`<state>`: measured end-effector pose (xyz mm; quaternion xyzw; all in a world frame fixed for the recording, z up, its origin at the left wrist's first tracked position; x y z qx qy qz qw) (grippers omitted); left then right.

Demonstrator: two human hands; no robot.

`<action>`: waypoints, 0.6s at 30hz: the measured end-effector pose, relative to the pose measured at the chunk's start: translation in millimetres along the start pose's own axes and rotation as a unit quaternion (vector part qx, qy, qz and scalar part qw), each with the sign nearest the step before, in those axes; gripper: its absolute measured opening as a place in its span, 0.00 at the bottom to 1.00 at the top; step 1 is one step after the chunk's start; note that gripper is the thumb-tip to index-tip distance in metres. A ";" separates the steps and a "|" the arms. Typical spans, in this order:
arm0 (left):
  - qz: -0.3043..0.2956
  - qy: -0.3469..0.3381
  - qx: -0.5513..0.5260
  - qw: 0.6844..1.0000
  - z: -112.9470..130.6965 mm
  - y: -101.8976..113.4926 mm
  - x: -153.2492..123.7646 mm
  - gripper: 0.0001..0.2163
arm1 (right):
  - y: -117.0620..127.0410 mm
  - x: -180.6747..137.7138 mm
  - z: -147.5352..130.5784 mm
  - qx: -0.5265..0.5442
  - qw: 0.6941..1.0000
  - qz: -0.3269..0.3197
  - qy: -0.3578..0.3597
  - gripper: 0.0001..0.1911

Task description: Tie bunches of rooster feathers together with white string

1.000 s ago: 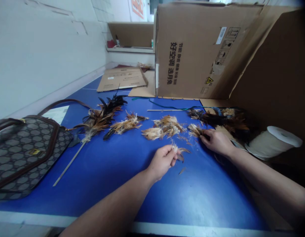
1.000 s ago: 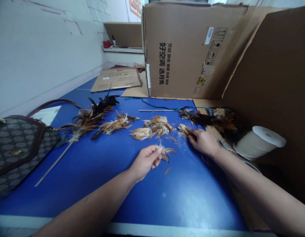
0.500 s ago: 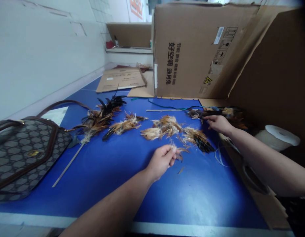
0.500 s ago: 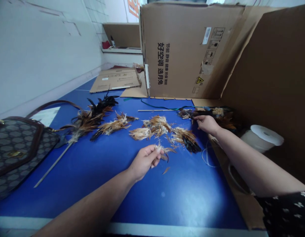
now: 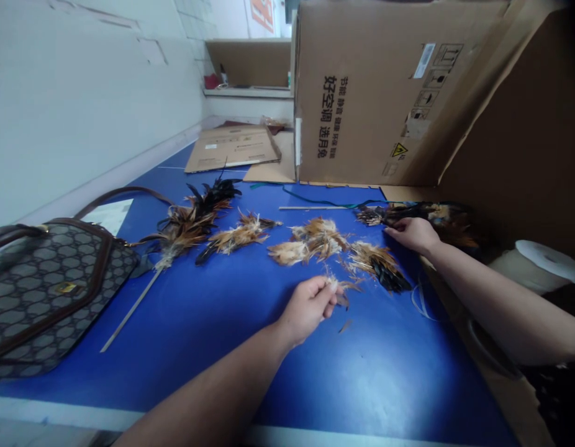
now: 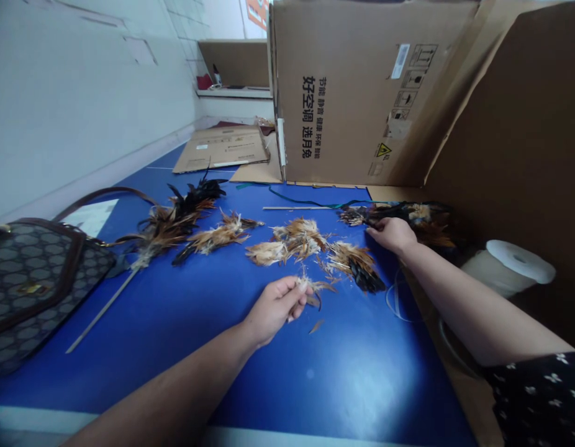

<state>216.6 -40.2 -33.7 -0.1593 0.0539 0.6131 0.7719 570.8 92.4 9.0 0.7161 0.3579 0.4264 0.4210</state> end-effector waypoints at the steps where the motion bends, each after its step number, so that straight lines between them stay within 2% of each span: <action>1: 0.001 0.000 0.002 1.000 -0.5 0.2 0.2 0.25 | -1.7 0.9 -1.2 -0.005 1.000 0.000 -0.001 0.15; 5: 0.000 0.002 0.012 1.000 -4.3 0.9 1.3 0.26 | -1.6 2.5 -10.1 0.006 1.000 0.000 0.002 0.07; 10: 0.001 0.004 0.022 1.000 -7.3 1.1 2.1 0.25 | 19.1 -2.0 -25.3 0.081 0.997 0.007 0.011 0.10; 13: -0.004 0.002 0.019 1.000 -6.9 0.7 2.0 0.24 | 36.8 -5.1 -34.5 0.144 0.990 -0.001 0.007 0.15; 15: -0.007 0.002 0.019 1.000 -6.9 0.5 1.9 0.23 | 49.8 -6.0 -43.9 0.244 0.970 -0.006 0.002 0.20; 18: -0.006 0.003 0.020 1.000 -7.5 0.9 2.0 0.21 | 69.7 -7.8 -58.4 0.405 0.914 -0.002 -0.016 0.25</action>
Point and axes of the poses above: each hand's wrist, its own x-axis towards the middle knuckle, its own y-axis out of the back of the hand, z = x × y, the point moved 8 cm from there along x, towards the middle knuckle, and after that the axes turned 14 degrees about z, right-handed, at the moved point
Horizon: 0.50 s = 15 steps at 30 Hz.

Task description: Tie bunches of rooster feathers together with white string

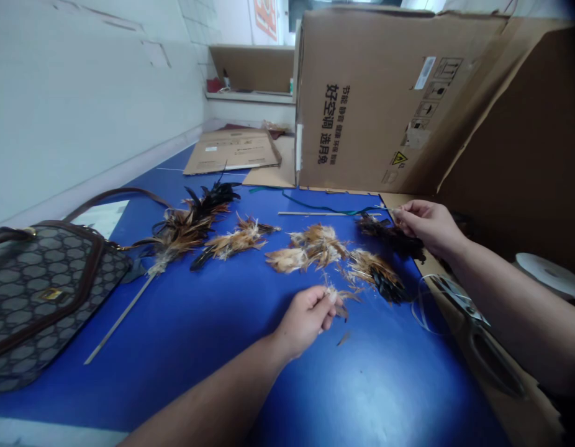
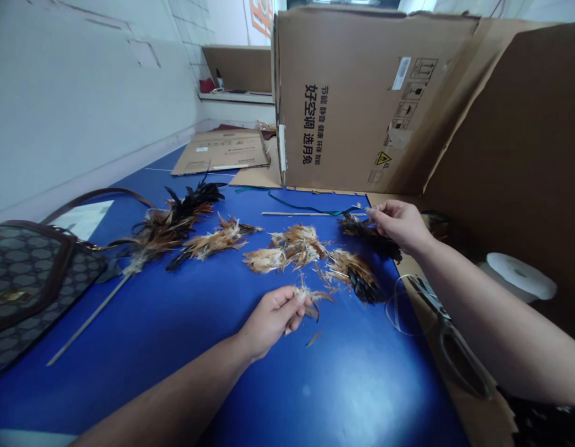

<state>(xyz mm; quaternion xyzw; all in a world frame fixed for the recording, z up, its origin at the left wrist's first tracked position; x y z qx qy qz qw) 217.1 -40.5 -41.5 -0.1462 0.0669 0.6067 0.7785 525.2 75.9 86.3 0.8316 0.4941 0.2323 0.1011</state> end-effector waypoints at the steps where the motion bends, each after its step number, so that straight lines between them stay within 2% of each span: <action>1: 0.000 0.001 0.000 1.000 -0.3 -0.1 0.0 0.21 | 0.0 -2.0 -6.5 0.030 1.000 0.001 -0.005 0.26; 3: -0.002 0.002 0.000 1.000 -0.7 -0.6 0.0 0.21 | -4.7 -9.1 -17.8 0.054 0.998 -0.021 -0.007 0.27; 4: -0.004 0.002 -0.002 1.000 -0.6 -0.9 0.0 0.21 | -10.8 -14.4 -22.2 0.048 0.997 -0.054 -0.003 0.27; 6: -0.006 0.001 -0.005 1.000 0.0 -1.5 0.1 0.22 | -30.2 -29.0 -26.1 -0.015 0.986 -0.167 0.019 0.27; 8: -0.006 0.002 -0.007 1.000 0.7 -1.5 0.2 0.22 | -46.1 -40.6 -21.9 -0.133 0.954 -0.258 0.070 0.28; 9: -0.006 0.003 -0.006 1.000 1.1 -1.6 0.1 0.22 | -49.0 -40.1 -17.2 -0.206 0.937 -0.262 0.102 0.29; 10: -0.006 0.004 -0.005 1.000 1.5 -1.7 -0.1 0.22 | -48.4 -34.8 -12.3 -0.280 0.921 -0.235 0.134 0.28; 12: -0.006 0.004 -0.003 1.000 2.5 -1.8 -0.7 0.23 | -40.3 -17.8 -2.8 -0.400 0.889 -0.133 0.177 0.25; 13: -0.006 0.004 -0.004 1.000 2.9 -1.9 -1.0 0.23 | -36.6 -10.6 3.8 -0.437 0.876 -0.095 0.183 0.24; 15: -0.006 0.004 -0.010 1.000 3.3 -1.8 -1.5 0.23 | -33.3 -1.3 20.5 -0.478 0.857 -0.067 0.180 0.26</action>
Point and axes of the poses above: each hand's wrist, its own x-axis towards the middle knuckle, its own y-axis out of the back of the hand, z = x × y, the point moved 8 cm from there along x, towards the middle knuckle, and after that the axes turned 14 degrees about z, right-handed, at the moved point
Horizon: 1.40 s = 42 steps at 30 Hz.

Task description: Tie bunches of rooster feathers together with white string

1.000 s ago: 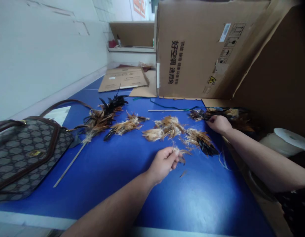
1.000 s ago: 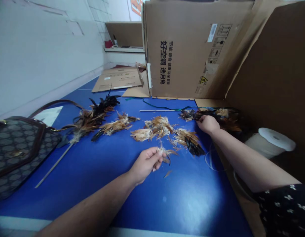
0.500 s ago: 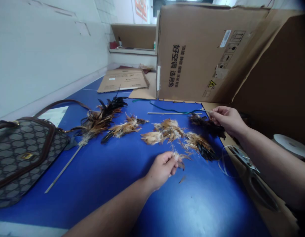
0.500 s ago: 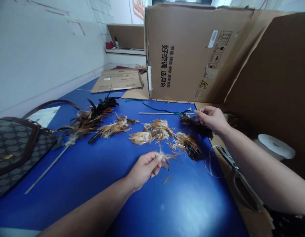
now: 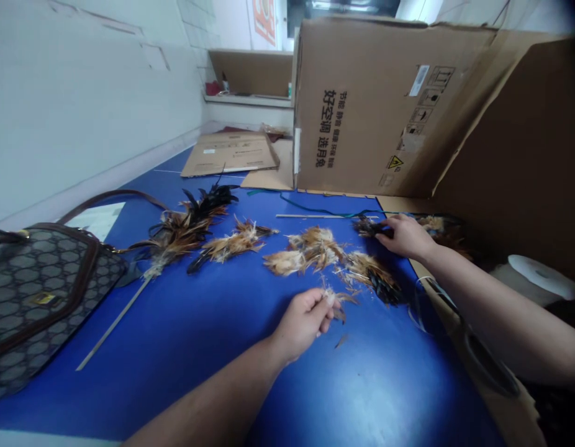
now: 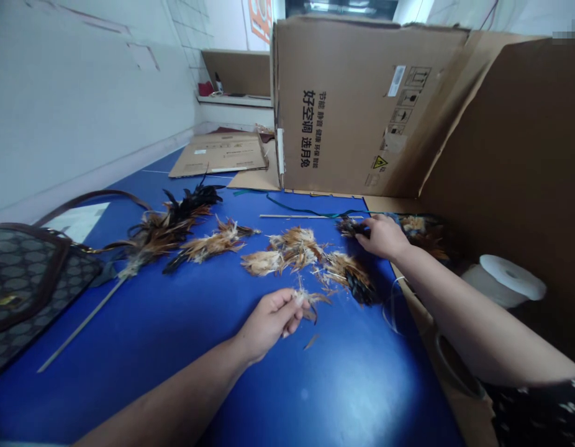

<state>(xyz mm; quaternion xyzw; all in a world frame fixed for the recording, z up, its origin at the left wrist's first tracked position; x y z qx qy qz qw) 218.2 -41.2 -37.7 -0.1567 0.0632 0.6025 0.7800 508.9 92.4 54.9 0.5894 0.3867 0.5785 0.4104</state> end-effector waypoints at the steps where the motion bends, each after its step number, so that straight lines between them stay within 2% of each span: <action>1: 0.000 -0.001 -0.002 1.000 0.0 0.1 -0.1 0.23 | -7.6 -0.3 6.1 -0.014 1.000 -0.005 -0.006 0.29; 3: 0.001 -0.004 -0.001 1.000 -0.3 0.3 -0.1 0.23 | -21.5 -4.2 15.9 -0.035 0.999 -0.024 -0.015 0.31; 5: 0.002 -0.005 0.000 1.000 -0.7 0.4 0.1 0.23 | -29.8 -9.9 21.6 -0.040 0.998 -0.037 -0.022 0.29; 8: 0.002 0.002 -0.004 1.000 -0.8 -0.3 -0.2 0.24 | -23.6 -13.9 27.4 -0.041 0.998 -0.016 -0.035 0.27; 11: 0.002 0.006 -0.004 1.000 0.1 -0.8 -0.7 0.24 | 3.8 -9.3 41.8 -0.058 0.995 0.026 -0.075 0.28; 17: 0.002 0.002 0.007 1.000 -2.4 0.0 0.0 0.24 | 73.3 0.7 94.8 -0.129 0.977 0.063 -0.160 0.33; 21: -0.002 -0.001 0.008 1.000 -5.6 -0.1 1.6 0.25 | 92.8 -7.0 107.5 -0.167 0.971 0.070 -0.158 0.25; 23: -0.004 -0.002 0.009 1.000 -6.5 -0.2 2.0 0.25 | 91.1 -13.4 96.2 -0.166 0.975 0.073 -0.129 0.23; 25: -0.005 -0.003 0.007 1.000 -6.0 -0.4 1.8 0.25 | 82.9 -22.3 71.9 -0.141 0.984 0.067 -0.084 0.21; 27: -0.003 -0.005 0.004 1.000 -4.1 -0.1 1.2 0.25 | 70.1 -36.4 35.7 -0.092 0.994 0.044 -0.031 0.20; 30: 0.006 -0.007 0.008 1.000 -1.0 1.0 0.2 0.24 | 53.8 -70.8 -34.4 0.013 0.999 0.002 0.046 0.17; 31: 0.009 -0.008 0.008 1.000 0.1 1.2 -0.1 0.24 | 52.6 -85.5 -62.9 0.106 0.991 -0.008 0.083 0.16; 33: 0.007 -0.013 -0.001 1.000 2.6 0.7 -0.4 0.23 | 58.3 -114.9 -110.8 0.276 0.952 -0.012 0.130 0.15; 35: -0.006 -0.017 -0.013 1.000 4.1 -1.3 -0.9 0.23 | 67.3 -137.5 -138.8 0.391 0.910 0.003 0.133 0.14; 38: -0.041 -0.008 -0.030 0.999 3.0 -5.8 -2.8 0.24 | 71.8 -156.0 -153.5 0.487 0.866 0.013 0.111 0.15; 42: -0.122 0.023 -0.035 0.992 -0.8 -15.2 -11.8 0.25 | 59.3 -163.2 -146.8 0.542 0.838 -0.025 0.052 0.17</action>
Point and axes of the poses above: each hand's wrist, its own x-axis towards the middle knuckle, its own y-axis out of the back of the hand, z = x × y, the point moved 8 cm from there along x, towards the middle knuckle, and after that the axes turned 14 degrees about z, right-handed, at the moved point
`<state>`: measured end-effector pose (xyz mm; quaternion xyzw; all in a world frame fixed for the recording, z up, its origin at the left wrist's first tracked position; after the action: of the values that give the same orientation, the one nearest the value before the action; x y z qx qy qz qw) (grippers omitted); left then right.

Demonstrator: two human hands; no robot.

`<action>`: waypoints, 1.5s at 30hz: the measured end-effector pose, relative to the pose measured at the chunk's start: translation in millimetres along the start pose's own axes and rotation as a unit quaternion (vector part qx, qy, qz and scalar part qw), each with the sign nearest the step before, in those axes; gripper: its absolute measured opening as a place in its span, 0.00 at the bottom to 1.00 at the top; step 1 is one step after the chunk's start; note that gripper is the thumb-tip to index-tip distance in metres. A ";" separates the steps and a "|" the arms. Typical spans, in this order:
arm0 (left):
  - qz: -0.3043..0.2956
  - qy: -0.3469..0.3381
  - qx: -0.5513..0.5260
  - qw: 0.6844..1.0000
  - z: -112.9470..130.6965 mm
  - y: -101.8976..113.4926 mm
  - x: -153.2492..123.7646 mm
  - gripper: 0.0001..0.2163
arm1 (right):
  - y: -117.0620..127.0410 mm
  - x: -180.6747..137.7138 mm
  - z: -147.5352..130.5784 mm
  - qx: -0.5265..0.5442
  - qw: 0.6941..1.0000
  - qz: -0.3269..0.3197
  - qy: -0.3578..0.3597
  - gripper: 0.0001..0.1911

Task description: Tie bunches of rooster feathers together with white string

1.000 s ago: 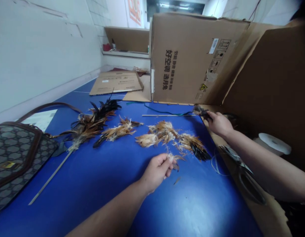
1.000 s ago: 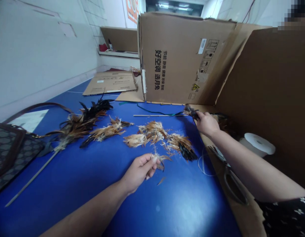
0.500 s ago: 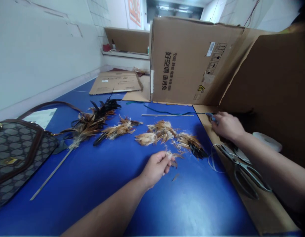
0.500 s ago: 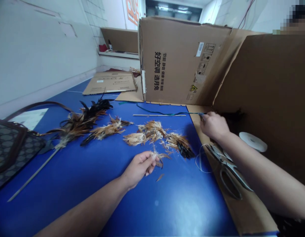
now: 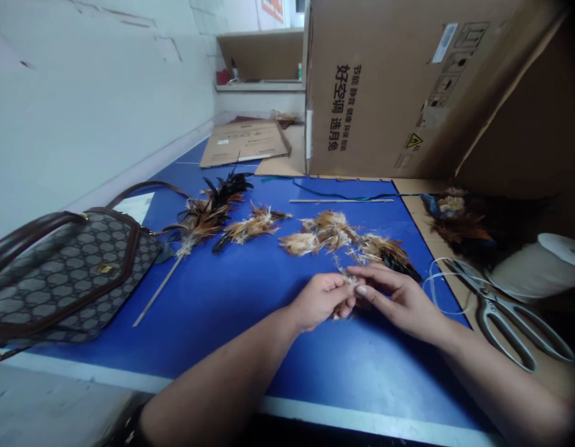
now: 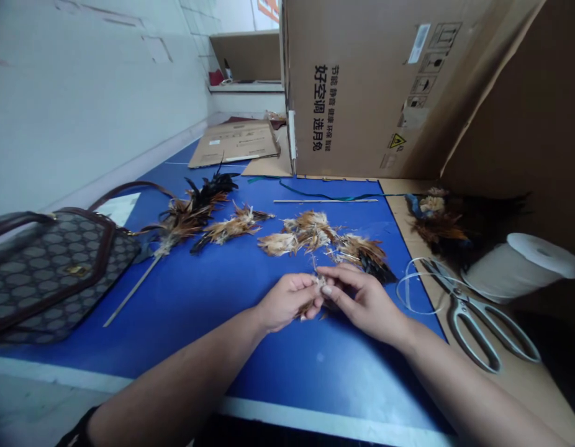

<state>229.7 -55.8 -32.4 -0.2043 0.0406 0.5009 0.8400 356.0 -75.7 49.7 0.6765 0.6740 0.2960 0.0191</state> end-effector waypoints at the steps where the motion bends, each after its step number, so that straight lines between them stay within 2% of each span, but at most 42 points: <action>1: -0.022 0.011 0.003 1.000 -1.2 -3.0 -2.6 0.25 | -0.8 -2.0 4.0 0.026 0.999 -0.013 -0.019 0.16; 6: -0.084 0.074 0.003 0.994 -3.9 -12.2 -15.2 0.24 | -9.0 -13.7 8.0 0.176 0.979 -0.090 -0.060 0.13; 9: -0.098 0.089 0.010 0.991 -3.5 -14.8 -19.8 0.24 | -12.0 -18.5 7.7 0.220 0.968 -0.094 -0.073 0.11; 14: -0.093 0.071 -0.002 0.993 -5.3 -16.3 -18.4 0.20 | -5.9 -19.1 9.5 0.215 0.975 -0.016 -0.055 0.11; 20: -0.043 0.019 0.027 0.999 -5.7 -13.5 -9.5 0.19 | 4.0 -16.0 7.5 0.103 0.992 0.070 0.032 0.18; 27: 0.017 -0.032 0.077 0.996 -0.3 0.6 -3.1 0.21 | 0.9 -21.0 11.8 0.066 0.981 0.158 0.087 0.13; 32: 0.071 -0.074 0.079 0.992 1.6 1.9 -4.0 0.22 | 1.9 -24.7 13.5 0.048 0.967 0.214 0.130 0.11; 39: 0.095 -0.121 0.112 0.982 17.3 -15.0 -7.3 0.20 | 12.0 -26.8 14.9 0.042 0.948 0.255 0.184 0.12; 45: 0.097 -0.144 0.156 0.972 25.3 -32.9 12.2 0.21 | 26.8 -23.0 21.9 0.033 0.934 0.291 0.203 0.11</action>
<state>260.5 -49.7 -2.7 0.0088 0.0164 0.5917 0.8060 391.3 -91.3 34.4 0.7690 0.4460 0.3975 -0.2275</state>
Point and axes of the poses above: each hand's wrist, its own x-axis towards the middle knuckle, its own y-axis out of the back of the hand, z = x × y, the point moved 8 cm from there along x, towards the middle knuckle, and after that the axes turned 14 degrees about z, right-handed, at the moved point
